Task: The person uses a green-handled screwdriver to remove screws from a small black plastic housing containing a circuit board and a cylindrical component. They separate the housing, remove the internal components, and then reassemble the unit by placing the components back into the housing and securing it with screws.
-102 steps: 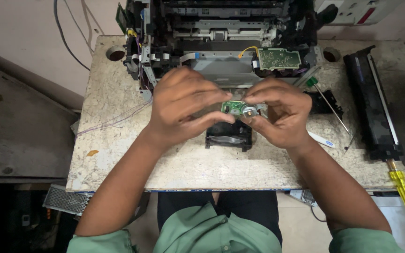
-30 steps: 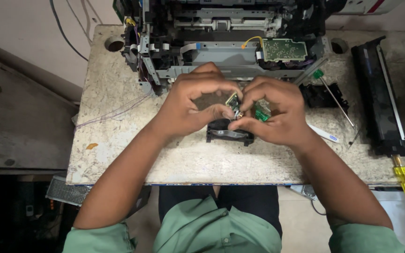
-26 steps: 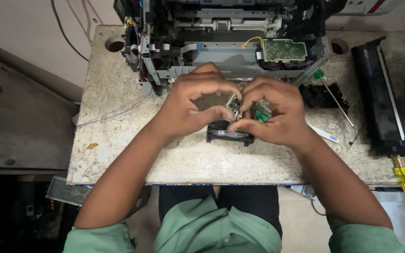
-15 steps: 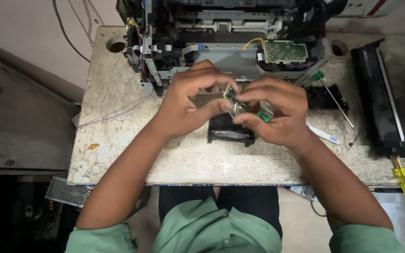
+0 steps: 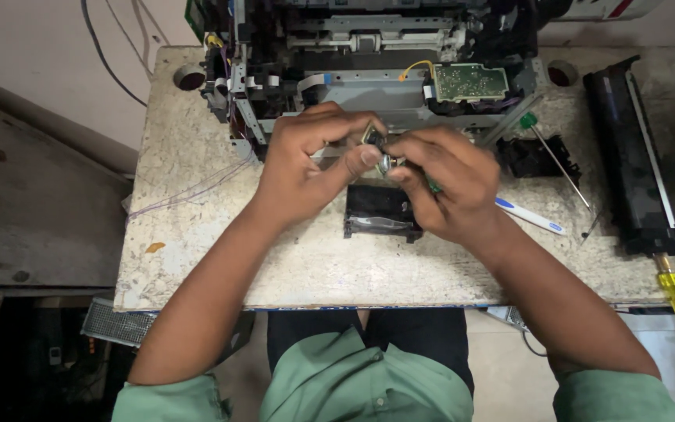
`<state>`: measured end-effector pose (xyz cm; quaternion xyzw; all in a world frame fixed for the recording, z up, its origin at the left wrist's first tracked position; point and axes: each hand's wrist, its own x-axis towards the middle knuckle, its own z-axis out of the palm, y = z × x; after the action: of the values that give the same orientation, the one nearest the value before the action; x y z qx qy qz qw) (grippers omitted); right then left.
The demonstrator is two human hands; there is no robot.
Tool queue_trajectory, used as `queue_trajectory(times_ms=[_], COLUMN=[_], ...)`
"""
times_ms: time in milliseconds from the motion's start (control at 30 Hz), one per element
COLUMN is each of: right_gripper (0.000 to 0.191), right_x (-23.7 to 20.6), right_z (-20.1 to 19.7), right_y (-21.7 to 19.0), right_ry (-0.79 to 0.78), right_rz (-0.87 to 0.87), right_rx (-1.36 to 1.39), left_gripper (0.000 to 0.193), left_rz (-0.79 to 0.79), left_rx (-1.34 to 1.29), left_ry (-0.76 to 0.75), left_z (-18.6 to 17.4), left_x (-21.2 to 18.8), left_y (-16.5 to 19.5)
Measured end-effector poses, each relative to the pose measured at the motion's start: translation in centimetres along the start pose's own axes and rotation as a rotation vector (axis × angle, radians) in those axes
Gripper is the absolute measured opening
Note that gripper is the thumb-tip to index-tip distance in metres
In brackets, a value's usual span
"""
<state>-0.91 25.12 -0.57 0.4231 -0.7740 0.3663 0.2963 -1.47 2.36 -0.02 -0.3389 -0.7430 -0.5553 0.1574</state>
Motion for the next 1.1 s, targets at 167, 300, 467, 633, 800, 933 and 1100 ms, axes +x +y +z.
queue_trajectory(times_ms=[167,300,467,633,800,933,1100], right_gripper=[0.024,0.027,0.031,0.033,0.035,0.036,0.031], right_x=[-0.2,-0.5,-0.7,-0.6,-0.6,-0.7,-0.7], right_z=[0.3,0.4,0.6,0.8,0.8,0.9,0.8], right_y=[0.7,1.1,1.3,1.2,1.1,1.2,1.3], right_ry=[-0.015,-0.031,-0.036,-0.052,-0.050,-0.057,-0.021], right_rz=[0.083,0.166,0.213,0.222,0.233,0.260,0.137], right_rx=[0.214,0.361,0.435,0.416,0.415,0.401,0.299], left_gripper=[0.035,0.034,0.035,0.035,0.034,0.033,0.035], left_rz=[-0.110,-0.192,-0.287,-0.307,-0.313,-0.357,-0.313], left_rx=[-0.153,-0.219,-0.307,-0.334,-0.363,-0.341,-0.335], left_ry=[0.012,0.022,0.046,0.066,0.073,0.075,0.071], left_z=[0.4,0.6,0.8,0.8,1.0,1.0,1.0], left_x=[-0.4,-0.4,-0.5,-0.5,-0.4,-0.5,-0.4], left_y=[-0.1,-0.3,-0.4,-0.6,-0.7,-0.5,-0.4])
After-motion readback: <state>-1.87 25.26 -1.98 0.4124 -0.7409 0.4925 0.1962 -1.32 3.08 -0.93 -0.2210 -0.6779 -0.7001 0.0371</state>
